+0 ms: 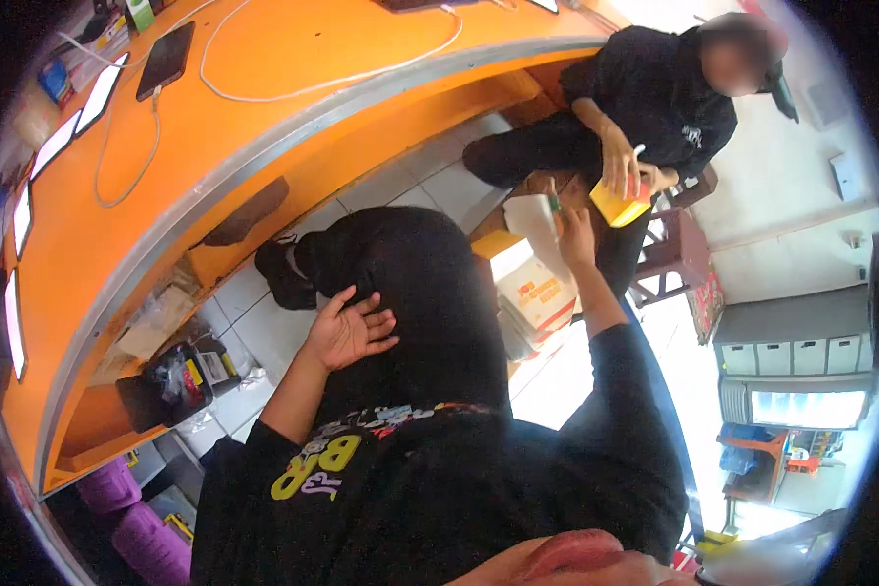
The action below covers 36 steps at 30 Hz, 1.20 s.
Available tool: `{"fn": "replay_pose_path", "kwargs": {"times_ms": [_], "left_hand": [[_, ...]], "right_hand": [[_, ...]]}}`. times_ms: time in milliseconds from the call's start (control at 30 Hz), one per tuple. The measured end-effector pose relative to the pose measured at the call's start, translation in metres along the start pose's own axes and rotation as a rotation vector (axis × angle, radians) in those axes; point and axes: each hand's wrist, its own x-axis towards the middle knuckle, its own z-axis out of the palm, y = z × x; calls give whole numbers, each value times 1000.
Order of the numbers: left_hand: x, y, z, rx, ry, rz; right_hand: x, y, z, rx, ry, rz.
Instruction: The person folds and assembles cardboard food boxes by hand while sitting on the floor.
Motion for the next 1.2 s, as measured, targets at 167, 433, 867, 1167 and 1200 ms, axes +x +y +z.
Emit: {"fn": "replay_pose_path", "kwargs": {"times_ms": [167, 433, 867, 1167, 1200], "left_hand": [[1, 4, -1, 21, 72, 25], [5, 1, 8, 39, 140, 26], [9, 8, 1, 22, 28, 15], [11, 7, -1, -19, -38, -25], [12, 7, 1, -12, -40, -27]], "right_hand": [[16, -23, -7, -7, -66, 54], [17, -7, 4, 98, 40, 348], [11, -6, -4, -269, 24, -208], [16, -7, -38, -249, 205, -151], [18, -6, -45, -237, 232, -60]]}}
